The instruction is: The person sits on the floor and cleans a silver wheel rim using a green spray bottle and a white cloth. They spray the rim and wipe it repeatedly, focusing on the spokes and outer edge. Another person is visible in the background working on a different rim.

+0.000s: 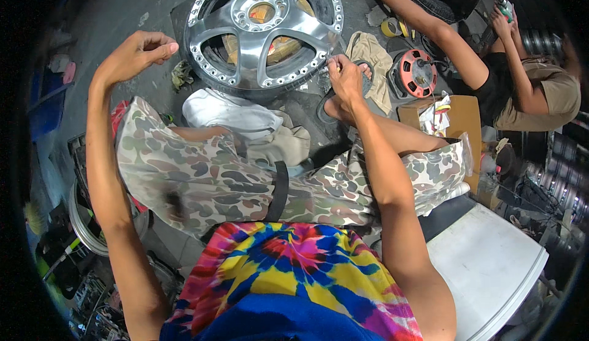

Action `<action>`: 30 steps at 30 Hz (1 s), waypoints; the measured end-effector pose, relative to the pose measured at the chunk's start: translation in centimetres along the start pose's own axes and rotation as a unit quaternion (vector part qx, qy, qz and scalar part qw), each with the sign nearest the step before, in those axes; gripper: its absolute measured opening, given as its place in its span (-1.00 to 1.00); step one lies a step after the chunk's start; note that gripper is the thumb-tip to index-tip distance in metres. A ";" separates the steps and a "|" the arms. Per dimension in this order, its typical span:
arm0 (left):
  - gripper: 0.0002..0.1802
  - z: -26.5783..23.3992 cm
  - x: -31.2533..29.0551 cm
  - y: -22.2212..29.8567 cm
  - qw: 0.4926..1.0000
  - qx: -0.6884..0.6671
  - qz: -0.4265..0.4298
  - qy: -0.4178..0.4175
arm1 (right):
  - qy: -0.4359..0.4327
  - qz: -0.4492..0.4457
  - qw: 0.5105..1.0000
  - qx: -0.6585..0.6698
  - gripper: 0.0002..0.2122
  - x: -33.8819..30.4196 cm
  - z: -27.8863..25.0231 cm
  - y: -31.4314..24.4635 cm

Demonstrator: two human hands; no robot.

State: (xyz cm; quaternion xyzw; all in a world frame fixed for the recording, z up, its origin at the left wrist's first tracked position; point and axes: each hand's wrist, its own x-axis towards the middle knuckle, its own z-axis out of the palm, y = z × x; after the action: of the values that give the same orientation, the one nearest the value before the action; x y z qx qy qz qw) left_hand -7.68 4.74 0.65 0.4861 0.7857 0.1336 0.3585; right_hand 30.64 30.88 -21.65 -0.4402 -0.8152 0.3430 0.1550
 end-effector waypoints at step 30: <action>-0.44 0.0 0.8 0.3 0.999 0.016 0.033 0.008 | -0.081 0.041 0.985 0.147 -0.74 -3.4 4.7 0.3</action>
State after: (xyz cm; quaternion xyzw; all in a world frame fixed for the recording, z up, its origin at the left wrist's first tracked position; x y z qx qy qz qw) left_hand -7.72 5.57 0.48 0.5161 0.7744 0.1366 0.3395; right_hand 30.14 26.23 -25.00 -0.4165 -0.7472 0.4994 0.1373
